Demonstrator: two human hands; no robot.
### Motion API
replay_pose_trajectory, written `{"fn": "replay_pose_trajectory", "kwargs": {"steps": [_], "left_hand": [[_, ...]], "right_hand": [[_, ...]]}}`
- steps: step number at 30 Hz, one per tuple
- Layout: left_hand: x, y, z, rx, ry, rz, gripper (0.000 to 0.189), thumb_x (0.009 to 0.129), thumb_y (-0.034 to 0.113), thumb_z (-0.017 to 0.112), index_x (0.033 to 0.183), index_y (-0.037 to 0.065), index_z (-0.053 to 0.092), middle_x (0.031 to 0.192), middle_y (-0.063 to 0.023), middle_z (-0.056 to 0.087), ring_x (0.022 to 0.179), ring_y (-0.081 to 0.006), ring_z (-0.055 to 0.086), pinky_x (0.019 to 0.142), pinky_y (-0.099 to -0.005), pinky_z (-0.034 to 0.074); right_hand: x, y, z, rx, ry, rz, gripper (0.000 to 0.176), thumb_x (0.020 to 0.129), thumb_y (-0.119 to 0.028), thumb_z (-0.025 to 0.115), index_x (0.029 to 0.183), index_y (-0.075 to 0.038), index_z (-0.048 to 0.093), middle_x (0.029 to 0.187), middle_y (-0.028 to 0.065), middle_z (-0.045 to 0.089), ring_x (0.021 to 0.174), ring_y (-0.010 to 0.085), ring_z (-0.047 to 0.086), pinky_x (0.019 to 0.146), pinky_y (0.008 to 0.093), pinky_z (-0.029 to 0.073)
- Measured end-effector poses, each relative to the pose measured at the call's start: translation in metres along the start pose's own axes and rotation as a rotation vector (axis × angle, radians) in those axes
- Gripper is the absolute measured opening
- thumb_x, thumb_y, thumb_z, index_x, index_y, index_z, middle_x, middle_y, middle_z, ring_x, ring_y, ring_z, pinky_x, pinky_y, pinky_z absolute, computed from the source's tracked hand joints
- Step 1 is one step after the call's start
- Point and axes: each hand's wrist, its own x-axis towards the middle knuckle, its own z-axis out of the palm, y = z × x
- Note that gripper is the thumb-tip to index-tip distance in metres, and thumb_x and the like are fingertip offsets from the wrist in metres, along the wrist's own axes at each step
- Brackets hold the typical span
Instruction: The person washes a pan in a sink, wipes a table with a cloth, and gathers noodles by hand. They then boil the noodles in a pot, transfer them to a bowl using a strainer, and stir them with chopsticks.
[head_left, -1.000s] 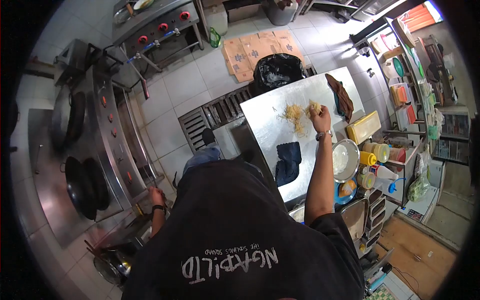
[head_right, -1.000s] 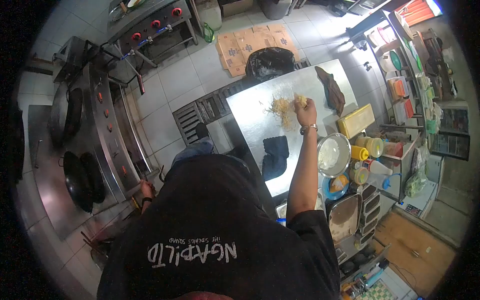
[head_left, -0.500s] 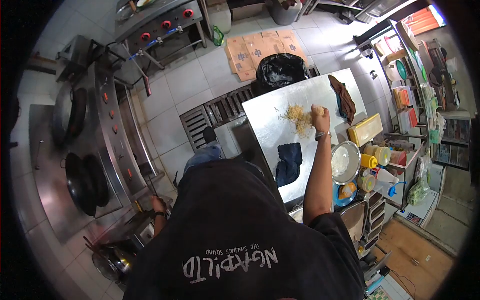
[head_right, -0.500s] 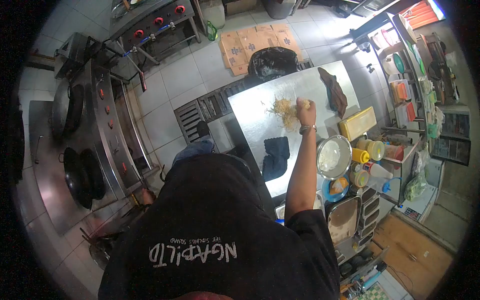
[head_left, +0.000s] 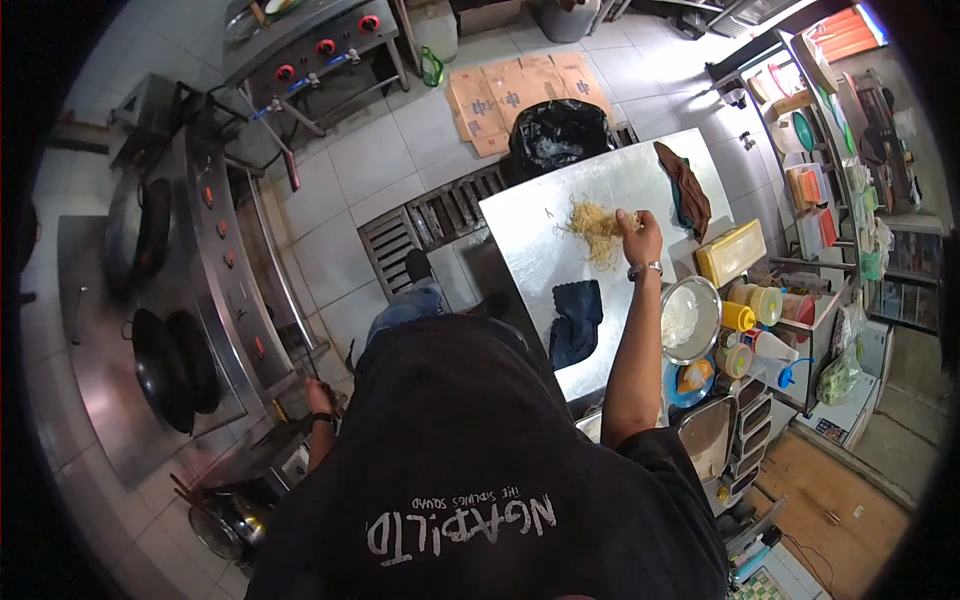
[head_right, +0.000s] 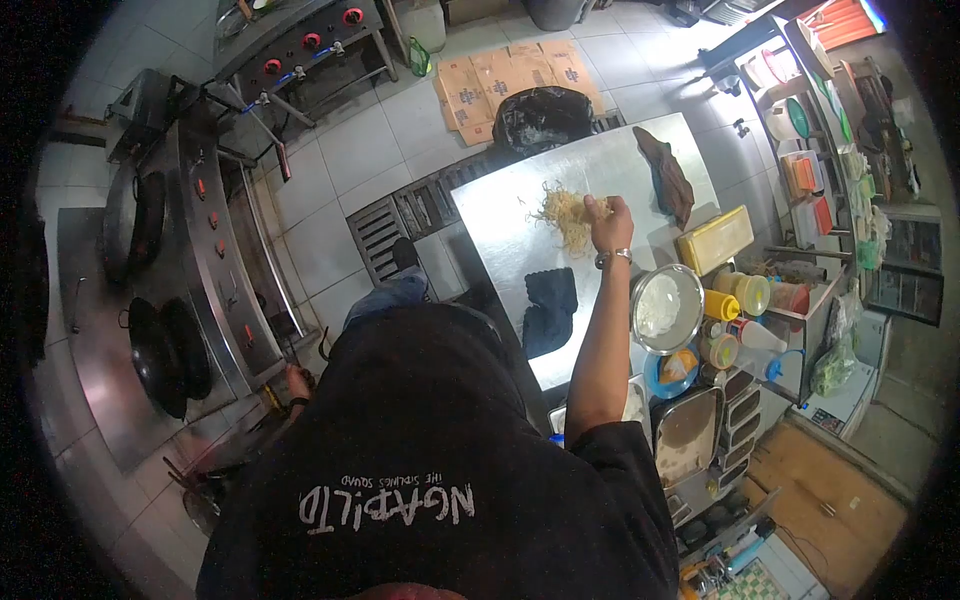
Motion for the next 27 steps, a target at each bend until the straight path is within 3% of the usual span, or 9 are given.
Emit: {"fn": "replay_pose_trajectory", "kwargs": {"steps": [2, 4, 8, 10, 13, 16, 19, 25, 27], "left_hand": [[0.001, 0.004, -0.002, -0.024, -0.008, -0.098, 0.023, 0.093, 0.027, 0.039, 0.072, 0.019, 0.038, 0.05, 0.0047, 0.029, 0.039, -0.0098, 0.026, 0.038, -0.0276, 0.022], [0.006, 0.0, -0.009, -0.045, -0.015, -0.198, 0.021, 0.092, 0.026, 0.039, 0.073, 0.019, 0.038, 0.05, 0.0046, 0.029, 0.039, -0.0097, 0.027, 0.038, -0.0276, 0.022], [0.004, 0.008, -0.007, -0.04, -0.008, -0.281, 0.024, 0.093, 0.028, 0.038, 0.071, 0.019, 0.035, 0.049, 0.0049, 0.029, 0.038, -0.0097, 0.026, 0.037, -0.0281, 0.02], [-0.002, 0.015, -0.001, -0.003, -0.011, -0.324, 0.025, 0.093, 0.029, 0.038, 0.071, 0.019, 0.035, 0.049, 0.005, 0.028, 0.038, -0.0096, 0.025, 0.037, -0.0283, 0.019], [-0.004, 0.016, 0.002, 0.083, 0.01, -0.247, 0.028, 0.094, 0.032, 0.037, 0.069, 0.019, 0.034, 0.048, 0.0053, 0.029, 0.038, -0.0096, 0.026, 0.037, -0.0287, 0.018], [-0.003, 0.012, 0.001, 0.024, -0.023, -0.244, 0.032, 0.094, 0.036, 0.036, 0.067, 0.02, 0.035, 0.048, 0.0055, 0.03, 0.038, -0.0101, 0.027, 0.037, -0.0291, 0.018], [-0.006, 0.017, 0.007, 0.114, 0.078, -0.22, 0.035, 0.095, 0.039, 0.035, 0.065, 0.02, 0.034, 0.049, 0.0054, 0.03, 0.038, -0.0107, 0.026, 0.038, -0.0294, 0.018], [-0.004, 0.011, -0.003, 0.08, 0.011, -0.209, 0.037, 0.095, 0.045, 0.035, 0.068, 0.02, 0.036, 0.049, 0.0045, 0.031, 0.038, -0.0113, 0.026, 0.039, -0.0294, 0.019], [0.002, 0.006, -0.008, 0.083, 0.013, -0.345, 0.038, 0.095, 0.045, 0.034, 0.067, 0.02, 0.036, 0.049, 0.0046, 0.032, 0.038, -0.0117, 0.028, 0.038, -0.0299, 0.019]], "right_hand": [[-0.001, 0.003, -0.002, 0.046, -0.03, 0.019, 0.043, 0.073, -0.037, 0.074, 0.094, -0.002, 0.061, 0.087, 0.0175, 0.067, 0.078, 0.0295, 0.065, 0.071, 0.0373, 0.05], [-0.005, 0.007, -0.004, 0.12, 0.033, -0.152, 0.03, 0.075, -0.025, 0.076, 0.085, -0.001, 0.06, 0.074, 0.0102, 0.065, 0.071, 0.016, 0.063, 0.066, 0.0266, 0.049], [-0.004, 0.012, 0.001, 0.468, 0.083, -0.134, 0.026, 0.075, -0.019, 0.076, 0.088, -0.002, 0.062, 0.075, 0.0096, 0.066, 0.07, 0.0169, 0.064, 0.065, 0.0281, 0.049], [-0.019, -0.024, -0.022, 0.346, 0.113, -0.106, 0.026, 0.076, -0.024, 0.073, 0.089, -0.003, 0.064, 0.082, 0.0143, 0.067, 0.071, 0.0275, 0.065, 0.068, 0.0333, 0.049], [-0.031, -0.06, -0.049, 0.013, 0.104, -0.026, 0.029, 0.081, -0.032, 0.068, 0.085, -0.003, 0.064, 0.079, 0.0156, 0.067, 0.07, 0.0293, 0.065, 0.065, 0.0343, 0.049], [-0.027, -0.042, -0.042, -0.039, 0.334, -0.343, 0.037, 0.083, -0.039, 0.064, 0.082, -0.002, 0.064, 0.075, 0.0165, 0.065, 0.068, 0.0305, 0.064, 0.062, 0.0359, 0.048], [-0.031, -0.047, -0.056, 0.088, 0.119, -0.035, 0.036, 0.084, -0.038, 0.064, 0.086, -0.002, 0.064, 0.074, 0.0162, 0.064, 0.068, 0.0308, 0.063, 0.061, 0.0374, 0.047], [-0.047, -0.072, -0.072, 0.062, 0.207, -0.1, 0.031, 0.085, -0.033, 0.063, 0.09, -0.002, 0.063, 0.074, 0.0163, 0.064, 0.069, 0.0295, 0.064, 0.062, 0.0373, 0.048], [-0.046, -0.078, -0.075, 0.022, 0.26, -0.14, 0.029, 0.085, -0.032, 0.063, 0.09, -0.002, 0.063, 0.074, 0.0164, 0.064, 0.069, 0.0293, 0.064, 0.062, 0.0369, 0.048]]}}
